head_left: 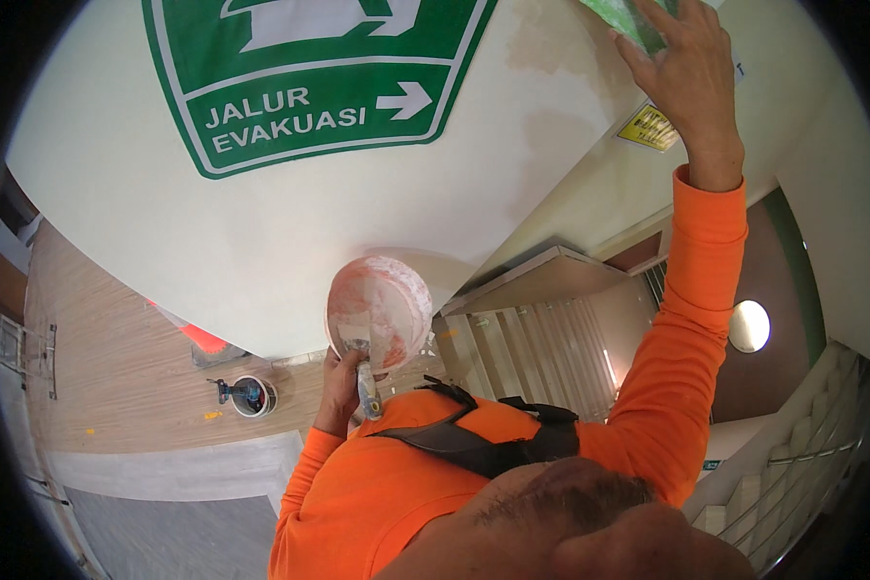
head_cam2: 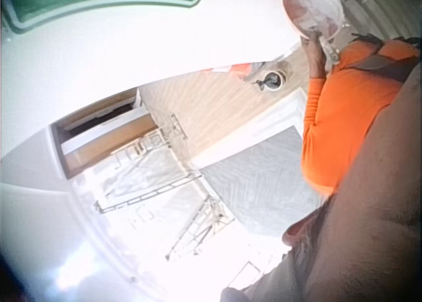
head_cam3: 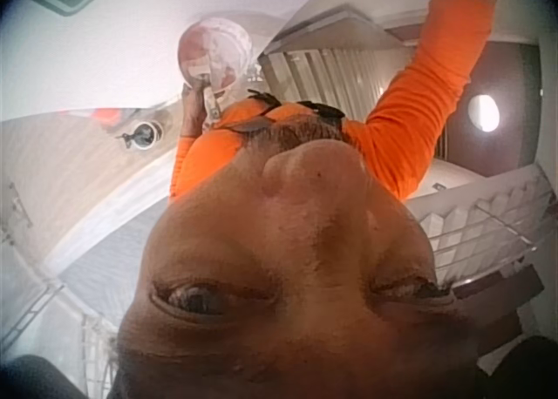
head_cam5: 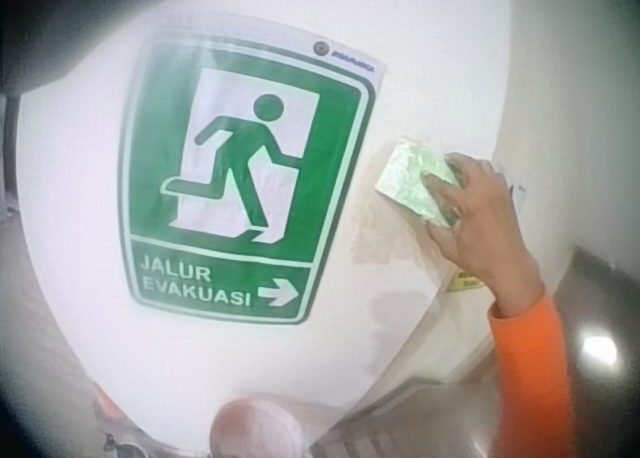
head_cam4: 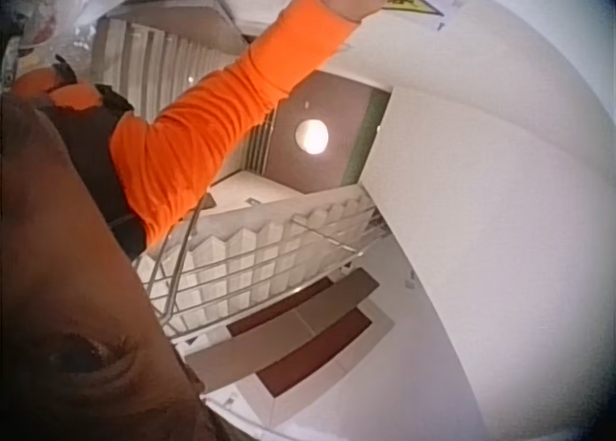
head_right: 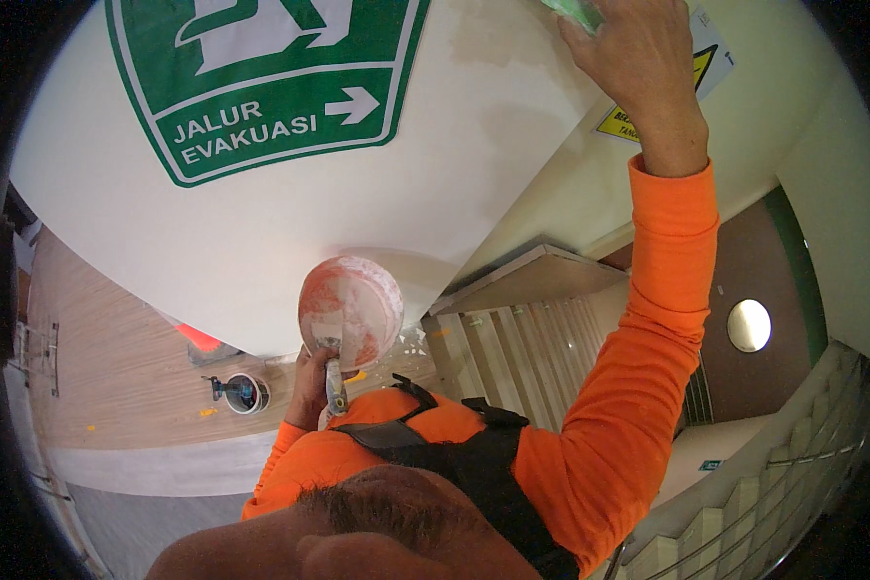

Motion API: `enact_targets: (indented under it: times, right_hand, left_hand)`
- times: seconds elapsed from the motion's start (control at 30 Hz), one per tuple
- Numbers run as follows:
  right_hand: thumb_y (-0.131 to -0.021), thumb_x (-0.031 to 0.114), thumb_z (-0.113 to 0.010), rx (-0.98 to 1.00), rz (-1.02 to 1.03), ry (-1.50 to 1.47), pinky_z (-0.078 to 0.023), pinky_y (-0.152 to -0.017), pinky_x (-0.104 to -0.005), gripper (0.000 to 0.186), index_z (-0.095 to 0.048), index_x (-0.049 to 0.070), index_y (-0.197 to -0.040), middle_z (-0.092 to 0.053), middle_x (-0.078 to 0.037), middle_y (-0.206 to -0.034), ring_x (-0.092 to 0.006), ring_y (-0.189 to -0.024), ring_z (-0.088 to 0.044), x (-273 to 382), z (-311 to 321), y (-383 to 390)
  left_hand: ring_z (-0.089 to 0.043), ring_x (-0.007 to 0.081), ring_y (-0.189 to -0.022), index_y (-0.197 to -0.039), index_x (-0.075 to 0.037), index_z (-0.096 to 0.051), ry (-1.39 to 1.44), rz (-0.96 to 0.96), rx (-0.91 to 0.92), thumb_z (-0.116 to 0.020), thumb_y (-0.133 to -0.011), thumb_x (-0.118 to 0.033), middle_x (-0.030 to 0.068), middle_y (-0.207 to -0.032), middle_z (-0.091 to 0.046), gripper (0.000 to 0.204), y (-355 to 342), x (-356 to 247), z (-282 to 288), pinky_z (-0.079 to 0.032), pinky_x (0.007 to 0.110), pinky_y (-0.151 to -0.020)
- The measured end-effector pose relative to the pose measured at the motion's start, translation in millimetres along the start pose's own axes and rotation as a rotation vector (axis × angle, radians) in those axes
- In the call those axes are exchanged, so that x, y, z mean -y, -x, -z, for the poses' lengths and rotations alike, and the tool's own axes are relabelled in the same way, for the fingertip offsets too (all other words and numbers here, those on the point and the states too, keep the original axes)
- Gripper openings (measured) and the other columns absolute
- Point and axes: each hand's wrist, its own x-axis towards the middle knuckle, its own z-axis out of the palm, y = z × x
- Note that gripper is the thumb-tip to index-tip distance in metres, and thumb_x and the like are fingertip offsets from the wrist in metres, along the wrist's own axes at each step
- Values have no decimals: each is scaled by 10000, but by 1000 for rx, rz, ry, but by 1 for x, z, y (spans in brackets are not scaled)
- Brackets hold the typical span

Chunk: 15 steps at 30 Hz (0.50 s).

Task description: The person applies a white compound to a wall section near an evacuation sign using a small green trowel and a bucket. They repeatedly scoop compound and smooth it onto the wall surface.

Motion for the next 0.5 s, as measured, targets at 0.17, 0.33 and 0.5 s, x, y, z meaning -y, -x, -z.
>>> enact_targets:
  times: [0.17,0.33,0.5]
  right_hand:
    - [-722,149,-794,65,-67,59,-419,-1040,-462,495,-707,65,-1202,-564,-209,-1309,-374,-1202,-522,-3,-1,7]
    - [-723,147,-791,23,-154,73,-423,-1038,-471,489,-709,77,-1200,-562,-210,-1314,-380,-1200,-523,-14,6,28]
    - [-724,155,-786,-9,-25,4,-427,-1029,-481,489,-709,75,-1200,-562,-219,-1315,-385,-1186,-531,-3,6,8]
  left_hand:
    - [-691,265,-812,-1278,-23,-482,-1,0,-8,-558,-852,-20,140,-1079,-627,433,-1,-1,2,-657,420,-600]
    - [-690,266,-811,-1284,-20,-482,11,12,-24,-557,-853,-18,142,-1083,-625,438,3,-7,-3,-655,413,-596]
    - [-692,297,-889,-1303,-2,-471,-45,22,24,-561,-869,-58,152,-1133,-604,446,-1,-5,2,-664,434,-666]
